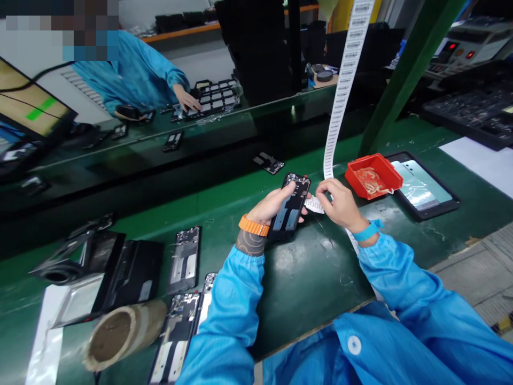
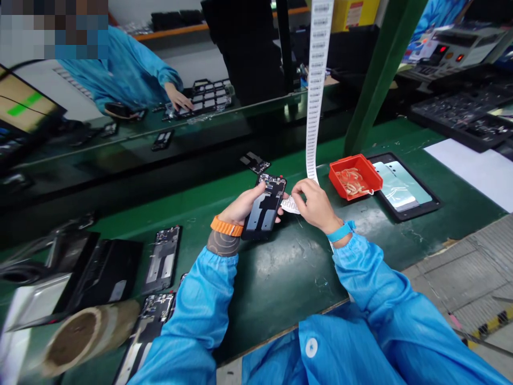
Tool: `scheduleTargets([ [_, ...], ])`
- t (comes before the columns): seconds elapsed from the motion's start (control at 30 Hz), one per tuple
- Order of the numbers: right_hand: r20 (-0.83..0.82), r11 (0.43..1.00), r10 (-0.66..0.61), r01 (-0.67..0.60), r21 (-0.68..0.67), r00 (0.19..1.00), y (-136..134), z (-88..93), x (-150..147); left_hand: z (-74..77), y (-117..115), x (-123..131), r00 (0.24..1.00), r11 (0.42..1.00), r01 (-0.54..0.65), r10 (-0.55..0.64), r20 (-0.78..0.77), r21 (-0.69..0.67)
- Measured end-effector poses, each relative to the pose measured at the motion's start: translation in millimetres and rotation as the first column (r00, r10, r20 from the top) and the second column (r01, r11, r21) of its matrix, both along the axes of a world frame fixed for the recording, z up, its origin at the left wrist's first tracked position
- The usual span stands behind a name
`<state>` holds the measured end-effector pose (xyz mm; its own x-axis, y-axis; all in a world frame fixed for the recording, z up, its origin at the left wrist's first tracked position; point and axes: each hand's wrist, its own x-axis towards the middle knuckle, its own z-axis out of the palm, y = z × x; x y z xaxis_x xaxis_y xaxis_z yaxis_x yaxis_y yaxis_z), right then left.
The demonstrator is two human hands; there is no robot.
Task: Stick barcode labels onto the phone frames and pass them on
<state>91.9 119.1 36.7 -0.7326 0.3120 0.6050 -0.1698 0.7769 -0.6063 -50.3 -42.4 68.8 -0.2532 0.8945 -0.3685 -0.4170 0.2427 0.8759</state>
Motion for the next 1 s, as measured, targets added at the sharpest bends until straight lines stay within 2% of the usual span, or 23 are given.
scheduleTargets([
  [0.07,0.009,0.993,0.007,-0.006,-0.121,1.0,-1,2.3,1,-2.8,2,-2,0.996,0.993,-0.005,-0.006,-0.087,-0.116],
  [0.13,0.029,0.961,0.051,-0.041,-0.273,0.998,-2,4.6,3,-4.4,3,-4,0.987,0.978,-0.035,0.002,-0.162,-0.203],
  [0.2,0.058,0.918,0.122,-0.09,-0.385,0.991,-3,5.8,5,-2.6,4,-3,0.996,0.984,-0.032,0.016,-0.093,-0.172],
  [0.27,0.096,0.904,0.162,-0.109,-0.414,0.982,-3,5.9,6,3.3,3,2,0.995,1.0,0.009,-0.007,0.1,-0.023],
  [0.37,0.12,0.927,0.135,-0.083,-0.365,0.984,-3,5.5,7,15.8,-1,10,0.955,0.985,0.041,-0.088,0.282,0.169],
  [0.47,0.07,0.951,0.079,-0.054,-0.304,0.994,-3,5.8,7,22.3,-3,16,0.934,0.977,0.051,-0.12,0.336,0.208],
  [0.57,0.0,0.987,-0.015,0.015,-0.159,1.0,-6,6.3,6,19.9,-1,16,0.912,0.971,0.054,-0.143,0.385,0.235],
  [0.67,-0.095,0.996,-0.09,0.091,0.007,0.991,-7,5.7,5,15.3,1,14,0.886,0.963,0.072,-0.181,0.427,0.259],
  [0.77,-0.159,0.992,-0.116,0.122,0.028,0.981,-5,3.1,3,14.2,2,14,0.869,0.957,0.049,-0.181,0.46,0.284],
  [0.83,-0.179,0.99,-0.123,0.109,-0.087,0.976,-3,0.5,1,15.9,3,15,0.869,0.959,0.023,-0.16,0.468,0.284],
  [0.9,-0.181,0.959,-0.113,0.059,-0.278,0.977,-1,-1.7,-1,18.3,4,17,0.88,0.961,-0.027,-0.108,0.462,0.277],
  [1.0,-0.128,0.834,-0.027,-0.048,-0.55,0.991,-1,-1.1,-2,20.1,5,20,0.902,0.959,-0.111,-0.014,0.432,0.263],
])
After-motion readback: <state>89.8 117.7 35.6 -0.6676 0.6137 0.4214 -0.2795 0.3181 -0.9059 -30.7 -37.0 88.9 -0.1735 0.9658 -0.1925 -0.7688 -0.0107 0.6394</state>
